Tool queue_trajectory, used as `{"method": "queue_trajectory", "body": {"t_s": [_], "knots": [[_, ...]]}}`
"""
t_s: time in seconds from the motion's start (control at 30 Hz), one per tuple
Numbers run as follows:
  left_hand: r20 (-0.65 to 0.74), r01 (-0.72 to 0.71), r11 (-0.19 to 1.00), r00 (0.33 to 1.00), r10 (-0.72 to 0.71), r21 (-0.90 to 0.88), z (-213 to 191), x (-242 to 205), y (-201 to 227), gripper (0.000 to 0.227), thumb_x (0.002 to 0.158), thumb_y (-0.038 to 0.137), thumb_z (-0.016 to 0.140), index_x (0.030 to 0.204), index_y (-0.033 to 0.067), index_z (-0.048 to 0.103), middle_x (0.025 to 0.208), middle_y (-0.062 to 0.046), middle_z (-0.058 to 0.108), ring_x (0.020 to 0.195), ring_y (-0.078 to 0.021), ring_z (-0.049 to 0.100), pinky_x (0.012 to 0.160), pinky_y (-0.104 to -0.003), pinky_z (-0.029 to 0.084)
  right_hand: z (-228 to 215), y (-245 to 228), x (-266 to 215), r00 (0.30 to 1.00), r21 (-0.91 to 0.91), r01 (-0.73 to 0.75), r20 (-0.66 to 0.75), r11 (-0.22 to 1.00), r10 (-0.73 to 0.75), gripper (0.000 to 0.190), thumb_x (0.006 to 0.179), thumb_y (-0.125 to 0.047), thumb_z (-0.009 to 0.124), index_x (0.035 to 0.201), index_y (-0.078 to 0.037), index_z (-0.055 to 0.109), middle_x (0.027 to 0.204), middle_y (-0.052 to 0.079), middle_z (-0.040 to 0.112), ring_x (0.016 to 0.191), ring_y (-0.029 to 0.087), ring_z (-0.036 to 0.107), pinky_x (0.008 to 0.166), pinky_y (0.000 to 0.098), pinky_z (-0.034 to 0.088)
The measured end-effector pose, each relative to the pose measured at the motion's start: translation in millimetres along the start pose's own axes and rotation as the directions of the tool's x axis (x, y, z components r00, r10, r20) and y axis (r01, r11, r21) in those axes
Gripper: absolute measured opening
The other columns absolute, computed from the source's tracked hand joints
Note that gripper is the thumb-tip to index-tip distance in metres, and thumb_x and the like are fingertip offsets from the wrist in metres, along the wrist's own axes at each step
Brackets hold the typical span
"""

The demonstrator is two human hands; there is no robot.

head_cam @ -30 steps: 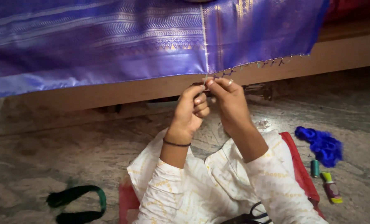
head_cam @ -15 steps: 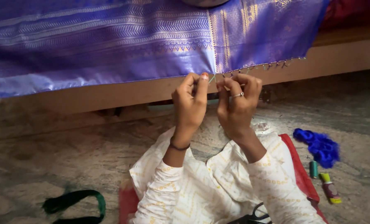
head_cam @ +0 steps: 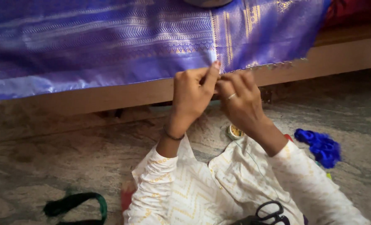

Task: Tying and cutting decorative tassels on the edge of a purple sari.

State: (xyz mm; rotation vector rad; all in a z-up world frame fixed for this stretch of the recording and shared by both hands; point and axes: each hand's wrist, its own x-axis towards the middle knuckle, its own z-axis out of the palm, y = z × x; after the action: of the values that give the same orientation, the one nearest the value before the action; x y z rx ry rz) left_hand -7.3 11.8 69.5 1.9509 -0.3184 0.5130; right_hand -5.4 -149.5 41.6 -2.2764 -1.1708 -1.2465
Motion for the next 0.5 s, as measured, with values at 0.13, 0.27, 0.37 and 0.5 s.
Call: {"method": "queue_trajectory", "body": {"t_s": [0.13, 0.27, 0.37, 0.5], "knots": [[-0.045, 0.031, 0.996, 0.998, -0.035, -0.087, 0.3, -1.1, -11.0, 0.016, 0.091, 0.016, 0.073, 0.087, 0.0007, 0.077, 0.060, -0.003, 0.067, 0.054, -0.0045, 0.056, 0.050, -0.027, 0.042, -5.4, -1.5, 9.3, 0.882, 0.353, -0.467, 0.119, 0.811, 0.456, 0.008, 0.094, 0.003, 0.068, 0.101, 0.002, 0.064, 0.093, 0.013, 0.064, 0.084, 0.025, 0.059, 0.075, 0.0377, 0.049], [-0.014, -0.014, 0.987, 1.000, 0.012, -0.158, 1.7, -5.8, -12.4, 0.011, 0.085, 0.008, 0.075, 0.094, 0.0019, 0.078, 0.074, -0.005, 0.070, 0.057, -0.0037, 0.052, 0.050, -0.025, 0.041, -2.7, 19.9, 9.0, 0.647, 0.660, -0.695, 0.400, 0.285, 0.649, 0.003, 0.102, -0.004, 0.067, 0.103, -0.001, 0.065, 0.091, 0.007, 0.065, 0.078, 0.012, 0.059, 0.067, 0.0258, 0.048], [-0.092, -0.175, 0.984, 0.981, 0.172, -0.024, 4.4, -9.0, -10.0, 0.007, 0.091, 0.008, 0.076, 0.097, 0.0060, 0.078, 0.077, -0.001, 0.069, 0.058, -0.0035, 0.054, 0.053, -0.023, 0.041, 2.8, 41.7, 5.5, 0.442, 0.679, -0.691, 0.669, -0.248, 0.597, 0.004, 0.098, -0.005, 0.066, 0.100, -0.002, 0.067, 0.091, 0.006, 0.070, 0.074, 0.008, 0.059, 0.061, 0.0208, 0.045], [-0.149, -0.175, 0.985, 0.973, 0.174, 0.007, 7.0, -9.7, -1.7, 0.007, 0.090, 0.005, 0.074, 0.096, 0.0046, 0.077, 0.069, 0.001, 0.059, 0.055, -0.0046, 0.049, 0.052, -0.023, 0.036, -7.0, 45.8, 11.5, 0.401, 0.621, -0.683, 0.759, -0.385, 0.513, 0.008, 0.093, 0.001, 0.068, 0.101, 0.001, 0.066, 0.090, 0.009, 0.070, 0.073, 0.011, 0.062, 0.060, 0.0219, 0.046]]}}
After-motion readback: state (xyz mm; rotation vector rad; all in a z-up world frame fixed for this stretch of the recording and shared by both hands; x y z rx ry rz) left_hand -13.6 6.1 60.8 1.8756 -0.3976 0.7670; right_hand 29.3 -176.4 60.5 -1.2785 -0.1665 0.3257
